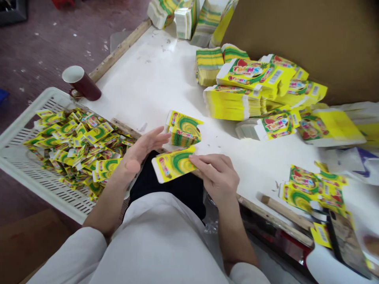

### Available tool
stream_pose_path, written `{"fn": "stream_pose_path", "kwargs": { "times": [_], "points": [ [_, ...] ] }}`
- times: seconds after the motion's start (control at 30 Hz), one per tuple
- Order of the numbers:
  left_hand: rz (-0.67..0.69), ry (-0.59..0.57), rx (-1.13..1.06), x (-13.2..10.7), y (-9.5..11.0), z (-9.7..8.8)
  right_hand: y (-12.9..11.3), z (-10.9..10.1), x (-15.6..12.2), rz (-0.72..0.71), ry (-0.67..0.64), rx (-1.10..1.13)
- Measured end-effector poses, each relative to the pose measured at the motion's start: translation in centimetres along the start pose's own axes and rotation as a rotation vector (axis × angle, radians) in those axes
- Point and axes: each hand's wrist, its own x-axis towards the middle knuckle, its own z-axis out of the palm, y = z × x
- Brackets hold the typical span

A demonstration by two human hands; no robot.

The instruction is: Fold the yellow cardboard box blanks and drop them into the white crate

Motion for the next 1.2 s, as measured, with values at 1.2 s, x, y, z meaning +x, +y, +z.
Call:
{"fn": "stream_pose_path", "kwargs": {
  "times": [1.2],
  "points": [
    [-0.172,0.383,0.032,-0.9,-2.3,4.6,0.6,2.7,-1.6,0.100,-0.037,0.109]
  ]
}}
